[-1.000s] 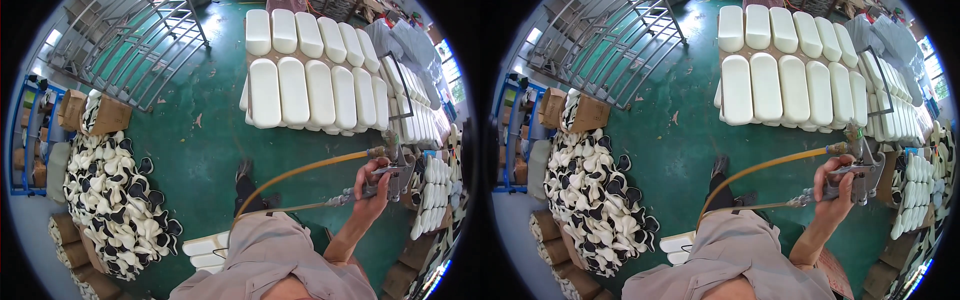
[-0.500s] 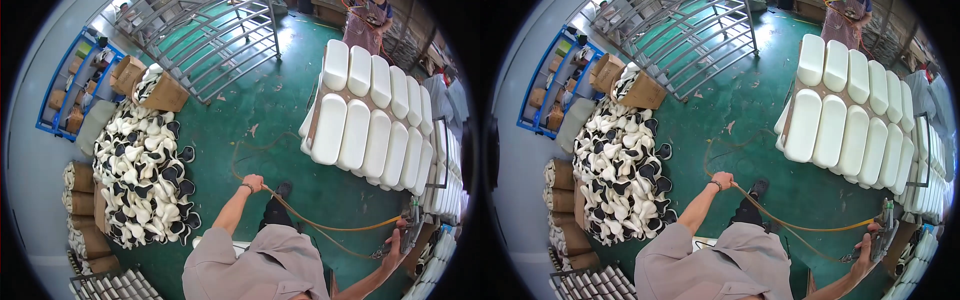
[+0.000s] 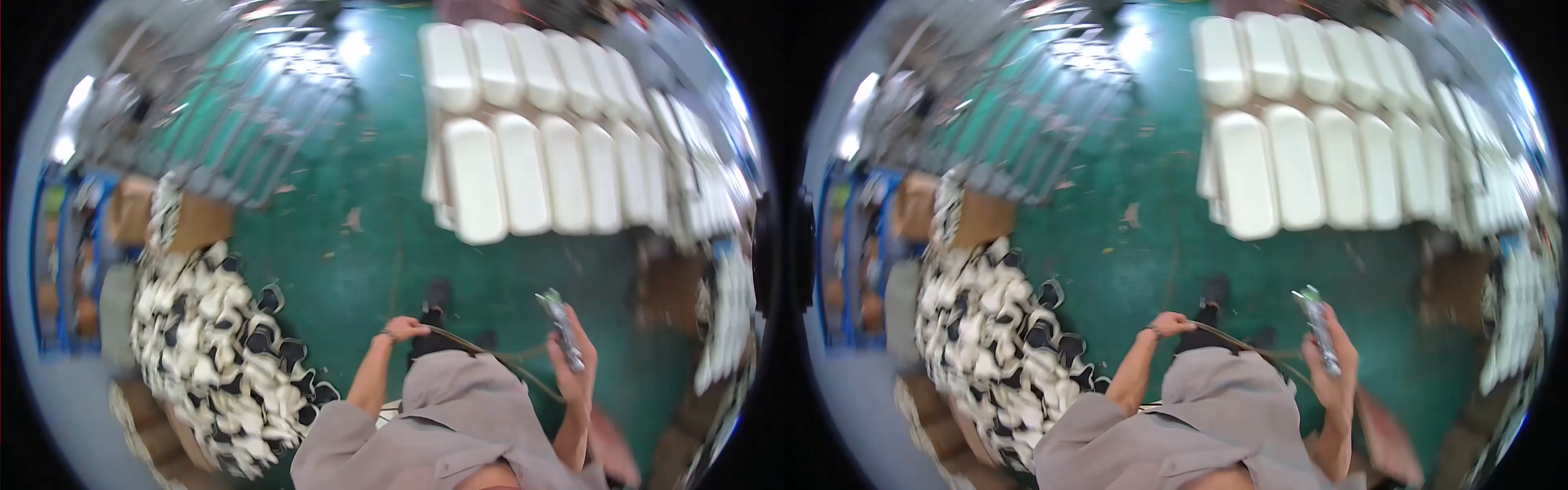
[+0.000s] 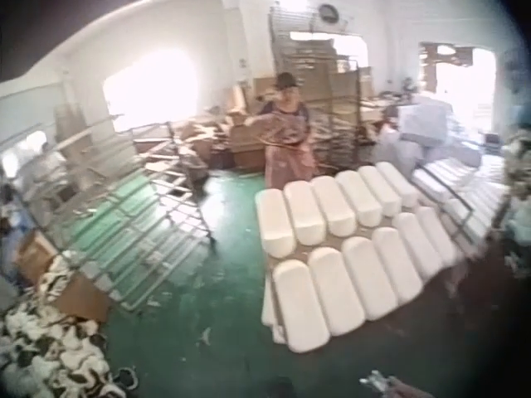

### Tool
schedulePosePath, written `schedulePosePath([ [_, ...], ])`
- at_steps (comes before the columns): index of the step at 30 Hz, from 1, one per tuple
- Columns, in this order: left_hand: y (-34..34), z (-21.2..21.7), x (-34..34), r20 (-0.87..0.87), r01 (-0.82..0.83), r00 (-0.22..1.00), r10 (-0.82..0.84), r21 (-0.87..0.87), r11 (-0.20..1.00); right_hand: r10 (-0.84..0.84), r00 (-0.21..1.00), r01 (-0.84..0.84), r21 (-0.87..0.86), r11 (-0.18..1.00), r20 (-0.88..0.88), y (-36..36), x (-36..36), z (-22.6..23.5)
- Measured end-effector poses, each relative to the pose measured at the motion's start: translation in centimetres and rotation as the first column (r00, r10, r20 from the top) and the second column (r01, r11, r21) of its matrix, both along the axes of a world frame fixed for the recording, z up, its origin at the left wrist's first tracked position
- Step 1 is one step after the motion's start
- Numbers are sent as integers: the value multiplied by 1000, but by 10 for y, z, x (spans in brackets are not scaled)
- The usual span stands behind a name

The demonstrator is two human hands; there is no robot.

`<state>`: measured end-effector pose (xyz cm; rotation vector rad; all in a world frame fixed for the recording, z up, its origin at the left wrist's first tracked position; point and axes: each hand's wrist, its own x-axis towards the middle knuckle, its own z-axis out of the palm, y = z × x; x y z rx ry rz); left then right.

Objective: Sorting, moving, and organizing foam components and equipment on a manufacturing floor.

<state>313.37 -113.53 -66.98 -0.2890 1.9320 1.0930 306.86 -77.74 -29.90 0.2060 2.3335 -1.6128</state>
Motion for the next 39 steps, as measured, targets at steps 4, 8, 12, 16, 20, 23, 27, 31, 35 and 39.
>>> schedulePosePath([
  [4,-22,-24,-22,33,91,995,-90,-20,996,159,969,-104,274,956,-187,-36,-27,6],
  [8,-15,-37,-34,28,149,989,-148,-44,988,108,977,-50,300,953,-182,-48,-28,17],
  [12,-16,-35,-42,10,153,988,-153,-57,987,62,950,39,312,949,-308,-55,-34,18],
  [16,-16,-28,-40,35,124,992,-122,-98,987,181,951,-103,296,949,-249,-50,-42,23],
  [20,-13,-10,-40,24,128,992,-126,-183,975,68,964,26,344,939,-259,-43,-44,20],
  [23,-16,0,-34,-12,138,989,-145,-225,965,91,961,-8,304,953,-259,-37,-39,20],
  [27,-14,10,-31,32,152,988,-149,-266,952,42,971,20,253,967,-237,-24,-34,13],
  [31,-12,14,-37,40,197,980,-193,-289,937,8,971,46,220,974,-240,-9,-27,7],
  [35,-8,14,-44,34,249,968,-250,-296,922,-2,971,61,241,969,-240,11,-13,3],
  [39,0,11,-53,39,328,943,-331,-295,897,-38,969,87,194,977,-245,21,7,2],
])
